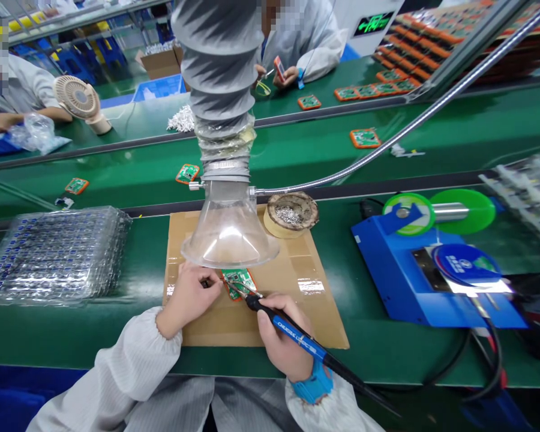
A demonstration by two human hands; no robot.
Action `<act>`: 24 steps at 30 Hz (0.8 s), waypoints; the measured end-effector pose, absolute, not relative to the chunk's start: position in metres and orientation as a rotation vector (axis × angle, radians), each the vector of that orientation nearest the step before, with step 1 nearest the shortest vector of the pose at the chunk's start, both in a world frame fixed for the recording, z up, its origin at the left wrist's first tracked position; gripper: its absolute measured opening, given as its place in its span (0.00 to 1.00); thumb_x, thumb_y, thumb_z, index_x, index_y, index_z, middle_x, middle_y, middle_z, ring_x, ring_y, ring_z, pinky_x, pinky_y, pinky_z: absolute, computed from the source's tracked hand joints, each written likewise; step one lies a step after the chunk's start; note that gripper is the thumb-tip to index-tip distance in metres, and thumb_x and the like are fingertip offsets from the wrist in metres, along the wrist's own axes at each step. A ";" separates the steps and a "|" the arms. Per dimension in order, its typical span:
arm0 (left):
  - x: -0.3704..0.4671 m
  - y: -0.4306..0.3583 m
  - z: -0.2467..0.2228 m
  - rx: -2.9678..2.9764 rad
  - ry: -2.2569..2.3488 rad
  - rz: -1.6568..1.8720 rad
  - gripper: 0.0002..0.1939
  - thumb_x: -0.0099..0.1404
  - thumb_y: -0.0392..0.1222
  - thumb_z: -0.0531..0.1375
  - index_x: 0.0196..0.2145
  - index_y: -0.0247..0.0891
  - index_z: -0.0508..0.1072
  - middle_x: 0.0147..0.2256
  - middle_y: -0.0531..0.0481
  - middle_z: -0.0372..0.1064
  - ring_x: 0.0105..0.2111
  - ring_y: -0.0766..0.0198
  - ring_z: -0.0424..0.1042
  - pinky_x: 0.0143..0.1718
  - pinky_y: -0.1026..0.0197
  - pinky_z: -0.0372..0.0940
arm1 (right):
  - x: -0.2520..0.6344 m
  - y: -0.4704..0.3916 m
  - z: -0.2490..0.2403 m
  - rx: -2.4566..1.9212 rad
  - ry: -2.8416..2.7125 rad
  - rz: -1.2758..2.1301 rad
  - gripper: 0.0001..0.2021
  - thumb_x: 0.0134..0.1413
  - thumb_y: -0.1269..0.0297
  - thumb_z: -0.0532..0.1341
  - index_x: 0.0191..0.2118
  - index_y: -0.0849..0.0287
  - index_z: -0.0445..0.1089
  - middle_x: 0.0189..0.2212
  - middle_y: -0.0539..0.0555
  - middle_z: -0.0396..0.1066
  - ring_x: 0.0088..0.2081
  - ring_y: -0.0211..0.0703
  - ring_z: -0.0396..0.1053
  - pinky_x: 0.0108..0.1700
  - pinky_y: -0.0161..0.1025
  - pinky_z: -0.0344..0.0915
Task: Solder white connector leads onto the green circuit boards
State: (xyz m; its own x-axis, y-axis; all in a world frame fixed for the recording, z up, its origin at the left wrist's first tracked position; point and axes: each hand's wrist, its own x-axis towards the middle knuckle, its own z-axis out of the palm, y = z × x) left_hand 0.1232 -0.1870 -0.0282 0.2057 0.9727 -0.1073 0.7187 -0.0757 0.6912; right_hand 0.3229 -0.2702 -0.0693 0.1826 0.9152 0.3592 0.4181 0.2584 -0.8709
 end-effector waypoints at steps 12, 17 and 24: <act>0.123 -0.187 -0.029 1.858 1.573 0.520 0.12 0.59 0.31 0.62 0.19 0.39 0.73 0.30 0.51 0.74 0.42 0.54 0.69 0.48 0.49 0.55 | 0.325 -0.270 -0.067 -1.309 -1.435 0.553 0.02 0.60 0.66 0.63 0.39 0.53 0.72 0.34 0.53 0.75 0.35 0.44 0.77 0.36 0.38 0.74; 0.123 -0.188 -0.028 1.851 1.572 0.529 0.12 0.58 0.30 0.62 0.19 0.39 0.73 0.30 0.51 0.74 0.42 0.54 0.69 0.48 0.49 0.55 | 0.324 -0.270 -0.063 -1.314 -1.449 0.513 0.01 0.60 0.65 0.63 0.38 0.53 0.72 0.32 0.53 0.75 0.34 0.45 0.77 0.36 0.39 0.74; 0.123 -0.187 -0.028 1.861 1.572 0.547 0.12 0.57 0.30 0.62 0.18 0.39 0.72 0.28 0.50 0.73 0.41 0.54 0.69 0.47 0.50 0.56 | 0.337 -0.267 -0.066 -1.349 -1.186 0.401 0.07 0.60 0.58 0.64 0.35 0.55 0.73 0.32 0.54 0.73 0.30 0.44 0.74 0.32 0.42 0.72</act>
State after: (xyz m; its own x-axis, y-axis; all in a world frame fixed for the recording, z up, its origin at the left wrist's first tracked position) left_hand 0.1231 -0.1868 -0.0283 0.2004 0.9761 -0.0844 0.7126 -0.0861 0.6963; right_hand 0.3367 -0.2674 -0.0660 0.4140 0.8081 0.4191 0.3885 0.2595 -0.8842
